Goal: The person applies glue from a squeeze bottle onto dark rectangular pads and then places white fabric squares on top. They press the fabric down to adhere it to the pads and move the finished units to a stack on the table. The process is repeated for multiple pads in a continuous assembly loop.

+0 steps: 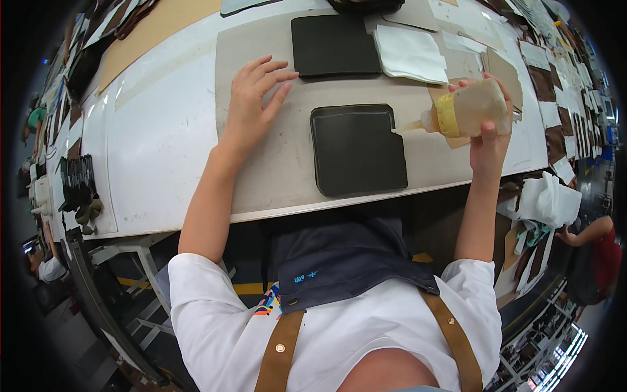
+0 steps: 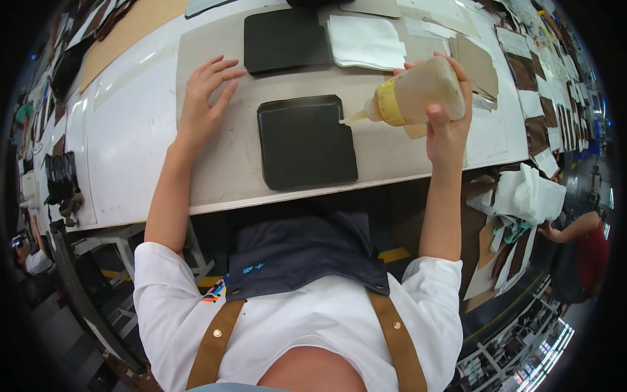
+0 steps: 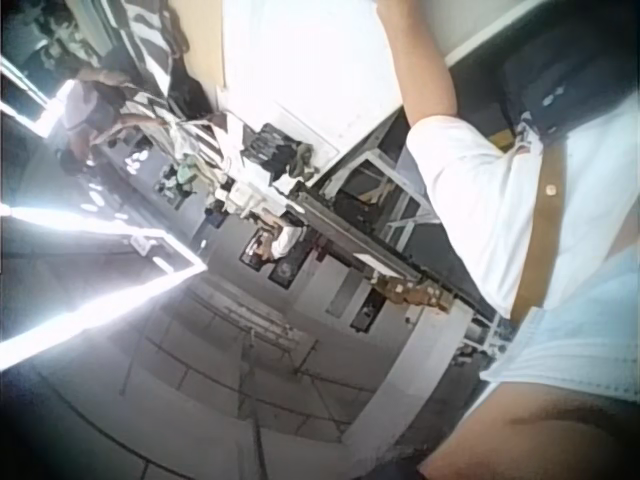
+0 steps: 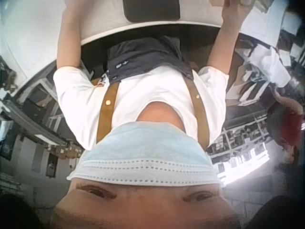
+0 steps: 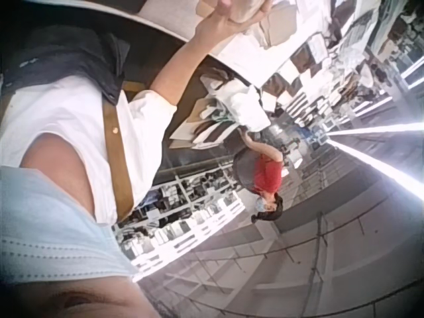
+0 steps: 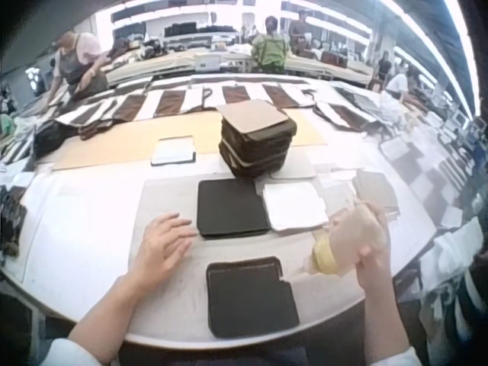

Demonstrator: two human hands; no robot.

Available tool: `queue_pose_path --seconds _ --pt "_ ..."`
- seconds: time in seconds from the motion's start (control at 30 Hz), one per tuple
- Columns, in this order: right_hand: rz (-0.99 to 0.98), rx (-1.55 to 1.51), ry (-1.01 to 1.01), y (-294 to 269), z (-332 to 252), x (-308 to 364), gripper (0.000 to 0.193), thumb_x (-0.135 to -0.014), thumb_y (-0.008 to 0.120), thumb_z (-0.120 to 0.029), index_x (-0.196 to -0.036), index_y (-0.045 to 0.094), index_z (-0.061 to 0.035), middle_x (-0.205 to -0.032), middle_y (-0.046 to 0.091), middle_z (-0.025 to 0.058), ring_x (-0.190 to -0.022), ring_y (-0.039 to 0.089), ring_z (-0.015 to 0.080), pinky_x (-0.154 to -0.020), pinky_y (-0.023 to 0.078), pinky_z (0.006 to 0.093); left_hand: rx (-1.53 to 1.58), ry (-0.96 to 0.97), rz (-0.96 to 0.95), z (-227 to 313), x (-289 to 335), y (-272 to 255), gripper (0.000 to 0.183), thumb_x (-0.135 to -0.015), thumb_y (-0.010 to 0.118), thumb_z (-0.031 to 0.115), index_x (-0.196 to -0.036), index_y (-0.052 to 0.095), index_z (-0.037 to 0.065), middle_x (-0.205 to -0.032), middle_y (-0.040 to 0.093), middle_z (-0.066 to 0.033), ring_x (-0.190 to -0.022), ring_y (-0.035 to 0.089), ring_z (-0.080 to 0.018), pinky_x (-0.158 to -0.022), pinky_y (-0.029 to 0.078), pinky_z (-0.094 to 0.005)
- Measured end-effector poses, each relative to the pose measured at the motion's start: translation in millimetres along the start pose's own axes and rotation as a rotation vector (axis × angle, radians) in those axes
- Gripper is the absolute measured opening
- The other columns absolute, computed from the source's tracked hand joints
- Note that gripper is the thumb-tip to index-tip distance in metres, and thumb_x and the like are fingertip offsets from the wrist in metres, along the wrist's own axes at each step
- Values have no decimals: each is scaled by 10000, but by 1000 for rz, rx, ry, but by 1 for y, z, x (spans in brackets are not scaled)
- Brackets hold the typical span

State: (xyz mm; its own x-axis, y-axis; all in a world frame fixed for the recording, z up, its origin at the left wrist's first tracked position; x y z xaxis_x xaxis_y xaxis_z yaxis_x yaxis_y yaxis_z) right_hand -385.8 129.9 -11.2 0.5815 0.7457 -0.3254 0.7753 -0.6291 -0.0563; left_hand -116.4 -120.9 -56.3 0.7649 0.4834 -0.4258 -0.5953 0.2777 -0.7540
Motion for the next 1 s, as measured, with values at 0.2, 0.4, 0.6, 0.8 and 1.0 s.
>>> queue_pose_path --seconds 0.2,0.4,0.6,0.8,1.0 --pt "9 -45 -69 3 -7 8 955 -778 836 -562 -1432 405 -15 -1209 651 221 -1114 680 370 -992 550 502 7 2 -6 -3 0 1 228 -967 629 102 -1161 748 111 -1334 660 -68 -1388 477 -294 -1156 335 -440" --pt "13 14 -66 3 -14 16 1015 -738 846 -606 -1432 401 -13 -1230 618 209 -1148 652 388 -1027 523 521 1 -3 -12 -3 1 2 226 -975 624 116 -1163 748 110 -1332 662 -66 -1391 474 -293 -1158 334 -439" --pt "28 17 -102 -3 -18 21 1002 -731 867 -565 -1426 402 -12 -1210 631 218 -1130 660 388 -1010 529 520 -7 -2 -9 -1 0 1 223 -982 617 128 -1162 747 111 -1331 663 -62 -1391 475 -291 -1159 334 -438" --pt "21 -8 -125 -6 -18 23 991 -744 864 -552 -1426 398 -4 -1193 640 222 -1116 666 388 -1000 532 521 -8 -13 -12 -1 0 1 224 -983 616 129 -1165 744 112 -1332 662 -58 -1391 475 -290 -1158 338 -434" --pt "32 2 -55 -11 -17 32 1049 -697 863 -623 -1431 404 -31 -1194 618 208 -1110 653 372 -1015 514 524 -1 -14 -17 -1 -1 1 227 -982 614 122 -1169 741 109 -1330 663 -57 -1389 477 -293 -1156 341 -434"
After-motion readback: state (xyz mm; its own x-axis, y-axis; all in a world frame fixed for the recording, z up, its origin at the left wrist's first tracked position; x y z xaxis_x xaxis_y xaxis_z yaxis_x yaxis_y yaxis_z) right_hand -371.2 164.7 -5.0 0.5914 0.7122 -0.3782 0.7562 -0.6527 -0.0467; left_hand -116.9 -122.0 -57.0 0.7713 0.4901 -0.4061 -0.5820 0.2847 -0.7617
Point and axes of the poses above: each hand's wrist, its own x-axis away from the middle knuckle, its own y-axis out of the palm, z = x × y, the point moved 4 cm from there along -x, towards the middle knuckle
